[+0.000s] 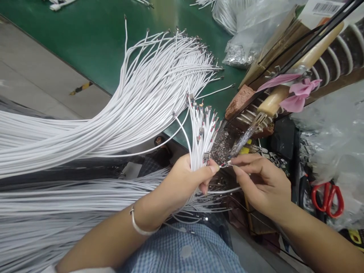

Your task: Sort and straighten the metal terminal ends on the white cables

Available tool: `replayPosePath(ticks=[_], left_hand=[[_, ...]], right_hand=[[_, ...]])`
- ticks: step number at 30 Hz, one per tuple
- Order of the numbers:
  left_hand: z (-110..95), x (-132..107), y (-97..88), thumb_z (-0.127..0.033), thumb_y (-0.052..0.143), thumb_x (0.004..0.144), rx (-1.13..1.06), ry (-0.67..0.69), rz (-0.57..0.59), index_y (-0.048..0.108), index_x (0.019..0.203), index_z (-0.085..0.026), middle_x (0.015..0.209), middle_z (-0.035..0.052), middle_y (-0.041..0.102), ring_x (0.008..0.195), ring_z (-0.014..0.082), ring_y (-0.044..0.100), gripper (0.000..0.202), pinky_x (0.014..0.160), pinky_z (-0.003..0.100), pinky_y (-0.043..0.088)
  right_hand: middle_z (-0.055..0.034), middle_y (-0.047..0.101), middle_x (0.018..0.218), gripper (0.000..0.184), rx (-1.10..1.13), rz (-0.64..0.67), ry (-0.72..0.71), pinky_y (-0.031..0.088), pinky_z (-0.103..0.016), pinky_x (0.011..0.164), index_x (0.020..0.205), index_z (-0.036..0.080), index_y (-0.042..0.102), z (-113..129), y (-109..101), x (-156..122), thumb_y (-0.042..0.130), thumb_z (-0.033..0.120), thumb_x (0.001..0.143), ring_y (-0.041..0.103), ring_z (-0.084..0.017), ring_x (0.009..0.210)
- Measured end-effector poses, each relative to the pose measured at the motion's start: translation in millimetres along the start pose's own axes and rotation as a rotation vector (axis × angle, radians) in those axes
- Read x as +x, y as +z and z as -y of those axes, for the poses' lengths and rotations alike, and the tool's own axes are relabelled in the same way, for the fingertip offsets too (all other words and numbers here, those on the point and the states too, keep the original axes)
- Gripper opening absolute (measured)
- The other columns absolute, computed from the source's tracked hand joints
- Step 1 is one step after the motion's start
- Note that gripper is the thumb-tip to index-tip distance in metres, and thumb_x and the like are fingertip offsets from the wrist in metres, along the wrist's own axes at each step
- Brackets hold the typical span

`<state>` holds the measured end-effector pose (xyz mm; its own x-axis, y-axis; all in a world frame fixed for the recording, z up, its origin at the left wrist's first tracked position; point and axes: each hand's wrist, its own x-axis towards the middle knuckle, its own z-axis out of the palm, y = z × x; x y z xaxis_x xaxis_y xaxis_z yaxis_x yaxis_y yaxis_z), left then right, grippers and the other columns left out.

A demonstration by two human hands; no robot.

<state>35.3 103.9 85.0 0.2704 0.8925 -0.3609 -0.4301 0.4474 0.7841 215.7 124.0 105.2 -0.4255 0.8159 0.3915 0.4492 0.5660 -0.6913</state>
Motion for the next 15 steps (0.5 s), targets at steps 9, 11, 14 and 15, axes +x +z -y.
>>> replayPosePath(ticks=[9, 11, 14, 15], left_hand=[[-5.2, 2.8, 1.1, -0.019, 0.061, 0.075, 0.039, 0.011, 0.0, 0.055, 0.07, -0.015, 0.046, -0.0074, 0.047, 0.038, 0.0041, 0.042, 0.009, 0.038, 0.016, 0.039], [-5.8, 2.7, 1.4, -0.02, 0.061, 0.075, 0.034, 0.013, 0.003, 0.055, 0.069, -0.015, 0.046, -0.0074, 0.047, 0.038, 0.0041, 0.042, 0.01, 0.038, 0.016, 0.039], [-6.5, 2.4, 1.6, -0.02, 0.061, 0.075, 0.03, 0.024, 0.004, 0.054, 0.069, -0.015, 0.046, -0.0075, 0.047, 0.037, 0.0042, 0.041, 0.011, 0.039, 0.016, 0.038], [-6.7, 2.3, 1.5, -0.02, 0.061, 0.075, 0.028, 0.029, 0.006, 0.054, 0.068, -0.015, 0.046, -0.0074, 0.047, 0.037, 0.0043, 0.041, 0.011, 0.039, 0.016, 0.038]], right_hand=[[-0.0035, 0.065, 0.084, 0.018, -0.087, -0.074, -0.078, 0.052, -0.026, 0.072, 0.078, 0.018, 0.058, 2.0, 0.8, 2.8, 0.061, 0.001, 0.072, 0.063, -0.014, 0.083], [-0.0033, 0.065, 0.084, 0.019, -0.1, -0.066, -0.1, 0.052, -0.026, 0.07, 0.079, 0.018, 0.058, 1.8, 1.0, 3.4, 0.062, 0.001, 0.071, 0.063, -0.014, 0.081], [-0.0032, 0.066, 0.084, 0.019, -0.118, -0.064, -0.117, 0.052, -0.028, 0.069, 0.079, 0.019, 0.059, 1.9, 1.3, 4.0, 0.062, 0.002, 0.071, 0.063, -0.015, 0.08], [-0.0032, 0.066, 0.084, 0.019, -0.119, -0.065, -0.114, 0.053, -0.028, 0.069, 0.079, 0.019, 0.059, 2.1, 1.4, 4.0, 0.062, 0.002, 0.071, 0.064, -0.015, 0.079]])
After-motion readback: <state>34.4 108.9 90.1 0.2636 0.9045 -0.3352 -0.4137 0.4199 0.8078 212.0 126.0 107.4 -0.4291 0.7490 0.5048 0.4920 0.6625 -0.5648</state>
